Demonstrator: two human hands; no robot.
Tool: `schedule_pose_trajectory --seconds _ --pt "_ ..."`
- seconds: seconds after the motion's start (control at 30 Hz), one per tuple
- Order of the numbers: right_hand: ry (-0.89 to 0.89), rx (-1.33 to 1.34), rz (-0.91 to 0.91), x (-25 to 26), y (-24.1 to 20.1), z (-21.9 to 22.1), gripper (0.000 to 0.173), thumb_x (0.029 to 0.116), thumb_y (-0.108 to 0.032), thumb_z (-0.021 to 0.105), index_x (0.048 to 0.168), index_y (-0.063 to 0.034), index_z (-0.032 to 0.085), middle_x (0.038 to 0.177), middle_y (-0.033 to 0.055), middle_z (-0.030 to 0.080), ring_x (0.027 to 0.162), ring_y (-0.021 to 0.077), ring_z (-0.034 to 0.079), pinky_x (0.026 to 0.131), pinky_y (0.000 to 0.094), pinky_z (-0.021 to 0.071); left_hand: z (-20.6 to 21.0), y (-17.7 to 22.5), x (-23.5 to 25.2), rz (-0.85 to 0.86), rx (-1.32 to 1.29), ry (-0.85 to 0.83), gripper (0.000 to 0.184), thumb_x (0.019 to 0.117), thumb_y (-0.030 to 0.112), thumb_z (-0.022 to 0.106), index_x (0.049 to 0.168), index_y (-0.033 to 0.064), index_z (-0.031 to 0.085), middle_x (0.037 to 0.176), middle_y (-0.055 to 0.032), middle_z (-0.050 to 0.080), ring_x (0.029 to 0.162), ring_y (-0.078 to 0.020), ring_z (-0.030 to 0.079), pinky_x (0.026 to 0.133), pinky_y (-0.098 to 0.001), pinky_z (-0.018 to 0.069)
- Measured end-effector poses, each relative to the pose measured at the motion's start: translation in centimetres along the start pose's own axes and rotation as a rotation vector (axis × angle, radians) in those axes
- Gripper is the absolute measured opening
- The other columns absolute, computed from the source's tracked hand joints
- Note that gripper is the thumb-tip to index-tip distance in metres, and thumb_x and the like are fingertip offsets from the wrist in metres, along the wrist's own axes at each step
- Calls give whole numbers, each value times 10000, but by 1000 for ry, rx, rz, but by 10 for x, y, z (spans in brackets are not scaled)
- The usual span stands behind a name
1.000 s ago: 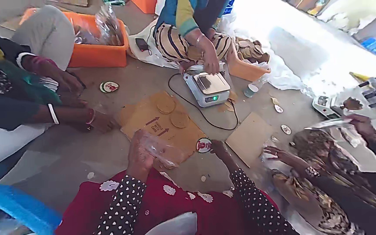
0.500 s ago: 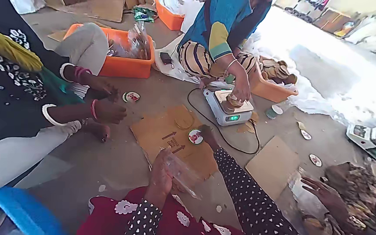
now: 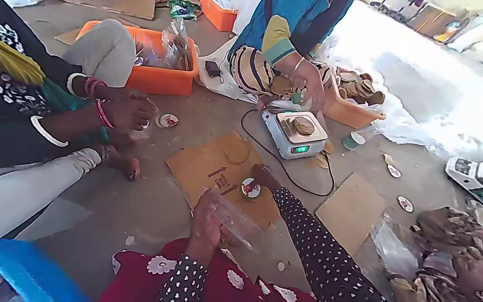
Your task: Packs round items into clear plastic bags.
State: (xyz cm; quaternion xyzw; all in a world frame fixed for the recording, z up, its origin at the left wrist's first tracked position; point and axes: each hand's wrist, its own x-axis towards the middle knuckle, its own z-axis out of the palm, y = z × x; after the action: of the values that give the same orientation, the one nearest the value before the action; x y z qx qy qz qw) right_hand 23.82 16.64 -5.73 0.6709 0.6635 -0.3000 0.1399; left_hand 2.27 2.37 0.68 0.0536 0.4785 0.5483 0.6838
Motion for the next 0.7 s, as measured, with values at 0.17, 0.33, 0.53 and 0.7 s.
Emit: schedule_pose_trajectory --seconds 0.17,0.33,0.53,0.7 --pt "166 250 -59 -15 34 42 587 714 -222 914 1143 52 620 1118 255 642 1059 382 621 923 580 488 -1 8 0 40 -76 56 290 1090 320 408 1177 81 546 974 -102 636 859 -234 673 714 -441 590" --pt "336 515 -13 -91 21 60 492 773 -180 873 1163 -3 632 1066 181 679 1001 296 660 909 501 533 -9 12 5 -5 -188 29 476 1061 492 352 1242 73 490 1024 -168 619 892 -320 661 707 -530 577" --pt "647 513 -85 -142 14 92 363 838 -212 815 1117 -10 704 1019 151 728 955 274 701 875 484 557 -10 12 1 -57 -184 -17 575 1038 571 308 1292 82 470 1078 -197 621 947 -364 650 757 -597 557" --pt "589 366 -69 -141 19 115 298 910 -274 761 1112 -56 738 1011 138 750 953 300 720 871 532 557 -10 14 -2 -70 -201 -5 560 1040 564 308 1313 101 465 1141 -191 596 989 -358 627 789 -608 535"
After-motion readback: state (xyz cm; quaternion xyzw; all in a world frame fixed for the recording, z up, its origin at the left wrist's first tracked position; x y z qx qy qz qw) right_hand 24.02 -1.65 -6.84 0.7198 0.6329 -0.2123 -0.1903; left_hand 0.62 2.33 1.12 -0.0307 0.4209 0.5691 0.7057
